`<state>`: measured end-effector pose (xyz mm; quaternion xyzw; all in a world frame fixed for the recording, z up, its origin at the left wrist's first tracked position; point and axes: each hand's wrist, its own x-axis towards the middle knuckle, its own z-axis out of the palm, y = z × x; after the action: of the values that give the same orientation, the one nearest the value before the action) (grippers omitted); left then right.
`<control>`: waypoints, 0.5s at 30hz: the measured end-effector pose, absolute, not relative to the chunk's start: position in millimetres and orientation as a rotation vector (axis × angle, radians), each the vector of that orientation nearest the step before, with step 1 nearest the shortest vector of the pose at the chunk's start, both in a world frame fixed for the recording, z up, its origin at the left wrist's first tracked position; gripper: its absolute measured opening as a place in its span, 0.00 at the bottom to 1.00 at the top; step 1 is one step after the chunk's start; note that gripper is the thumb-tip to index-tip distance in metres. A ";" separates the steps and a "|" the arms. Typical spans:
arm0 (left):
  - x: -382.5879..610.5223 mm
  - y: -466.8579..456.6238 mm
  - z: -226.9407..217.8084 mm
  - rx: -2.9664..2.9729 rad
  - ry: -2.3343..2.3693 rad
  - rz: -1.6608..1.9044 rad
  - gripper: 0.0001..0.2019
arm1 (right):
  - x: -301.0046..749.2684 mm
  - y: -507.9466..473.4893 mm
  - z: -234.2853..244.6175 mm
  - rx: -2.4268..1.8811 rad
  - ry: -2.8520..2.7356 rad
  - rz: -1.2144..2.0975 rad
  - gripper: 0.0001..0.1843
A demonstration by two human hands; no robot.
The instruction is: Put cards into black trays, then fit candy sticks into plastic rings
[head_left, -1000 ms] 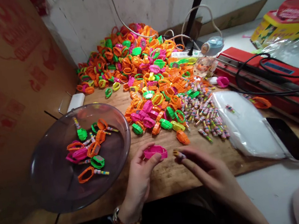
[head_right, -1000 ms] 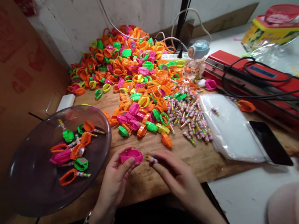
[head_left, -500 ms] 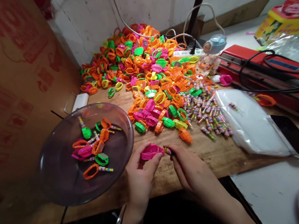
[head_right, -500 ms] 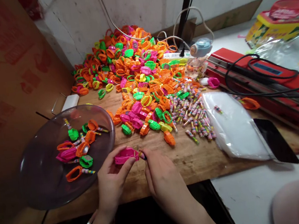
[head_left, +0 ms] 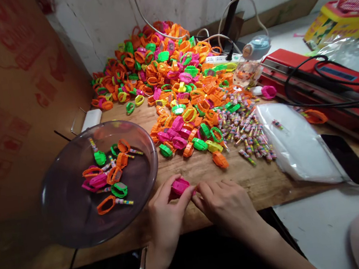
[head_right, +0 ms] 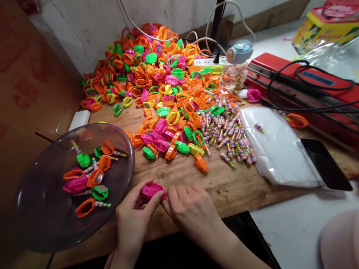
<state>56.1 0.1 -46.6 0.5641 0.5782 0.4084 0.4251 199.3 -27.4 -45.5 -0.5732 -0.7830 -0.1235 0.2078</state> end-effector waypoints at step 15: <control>49.8 -0.2 -26.6 1.879 1.501 1.062 0.13 | 199.0 -29.0 -51.1 -1.550 -2.038 -0.105 0.13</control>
<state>49.8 -0.2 -26.6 0.6913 0.5524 0.3908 0.2535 199.0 -29.0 -51.1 -0.5797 -0.7622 -0.0393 0.2855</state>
